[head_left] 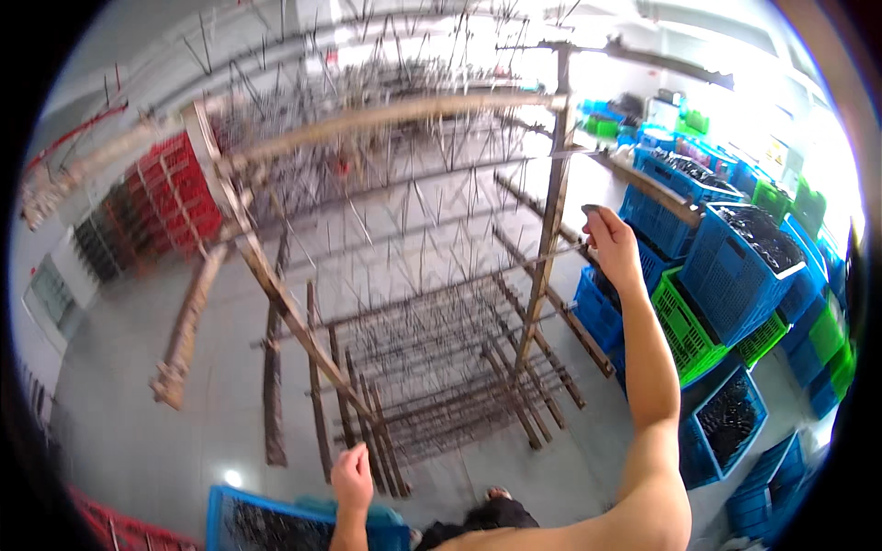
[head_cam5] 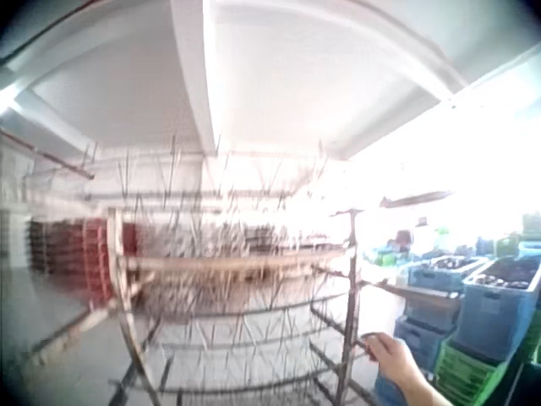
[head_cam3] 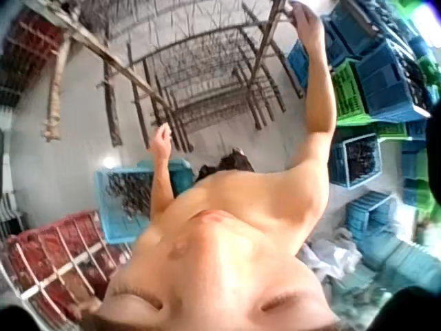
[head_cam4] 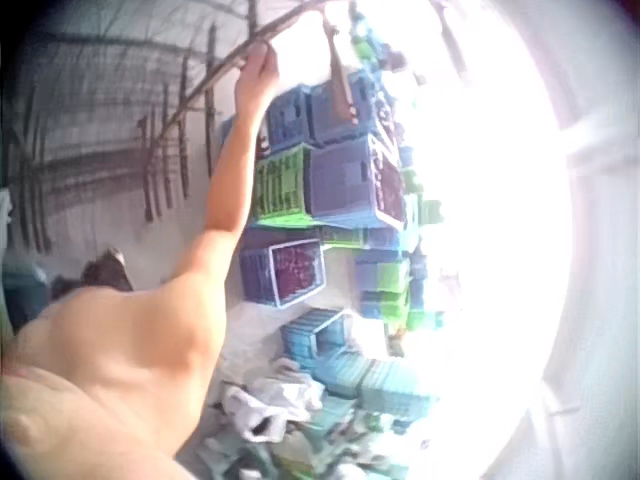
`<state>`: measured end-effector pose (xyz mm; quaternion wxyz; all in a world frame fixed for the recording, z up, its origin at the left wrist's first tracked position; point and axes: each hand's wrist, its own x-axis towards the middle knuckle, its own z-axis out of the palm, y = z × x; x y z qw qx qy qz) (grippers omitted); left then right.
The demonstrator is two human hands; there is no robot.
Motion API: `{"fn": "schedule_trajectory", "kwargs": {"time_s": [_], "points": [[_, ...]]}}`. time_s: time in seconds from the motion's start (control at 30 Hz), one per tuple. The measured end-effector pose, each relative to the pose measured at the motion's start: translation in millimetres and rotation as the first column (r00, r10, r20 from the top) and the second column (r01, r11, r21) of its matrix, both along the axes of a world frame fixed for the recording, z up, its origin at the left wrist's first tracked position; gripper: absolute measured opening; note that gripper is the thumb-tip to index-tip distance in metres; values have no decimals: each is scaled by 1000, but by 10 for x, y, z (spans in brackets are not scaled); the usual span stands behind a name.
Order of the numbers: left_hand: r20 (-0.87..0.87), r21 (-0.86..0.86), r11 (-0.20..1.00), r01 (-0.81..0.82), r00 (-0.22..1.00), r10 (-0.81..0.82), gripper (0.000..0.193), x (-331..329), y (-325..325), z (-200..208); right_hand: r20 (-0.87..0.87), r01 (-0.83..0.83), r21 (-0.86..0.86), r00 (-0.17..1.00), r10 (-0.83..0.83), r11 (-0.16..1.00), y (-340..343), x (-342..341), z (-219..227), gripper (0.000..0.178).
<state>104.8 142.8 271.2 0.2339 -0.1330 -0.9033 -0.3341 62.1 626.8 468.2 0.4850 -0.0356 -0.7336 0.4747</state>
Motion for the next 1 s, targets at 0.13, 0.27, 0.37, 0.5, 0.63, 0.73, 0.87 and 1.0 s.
{"fn": "schedule_trajectory", "kwargs": {"time_s": [0.13, 0.27, 0.37, 0.5, 0.63, 0.73, 0.87, 1.0], "points": [[400, 32, 999, 9, 916, -21, 28, 76, 457, -459, 592, -322, -71, 748, 300, 944, -295, 5, -870, 39], [719, 43, 998, 54, 691, -68, 26, 597, 192, -1522, 981, -865, -76, 25, 193, 496, -680, 79, -2489, 39], [894, 2, 998, -55, 447, 22, 19, 838, -10, -1973, 959, -741, -275, -256, 122, 612, -603, 206, -3582, 37], [946, 308, 770, -559, 267, -184, 21, 638, -115, -2320, 873, -68, -488, -52, 485, 870, -107, 661, -5114, 27], [772, 631, 229, -741, 572, -277, 48, 33, -357, -2698, 347, 350, -933, 803, 484, 89, 158, 458, -5412, 29], [638, 747, -18, -664, 725, -258, 70, -398, -342, -2830, 200, 216, -976, 948, 248, -38, 200, 66, -5339, 38], [425, 862, -162, -480, 859, -286, 74, -718, -362, -2935, -211, -218, -976, 914, 347, -21, 511, -193, -5893, 44], [218, 944, -183, -273, 938, -270, 77, -1049, -402, -2994, -404, -432, -900, 879, 255, 63, 392, -531, -5913, 52]]}}
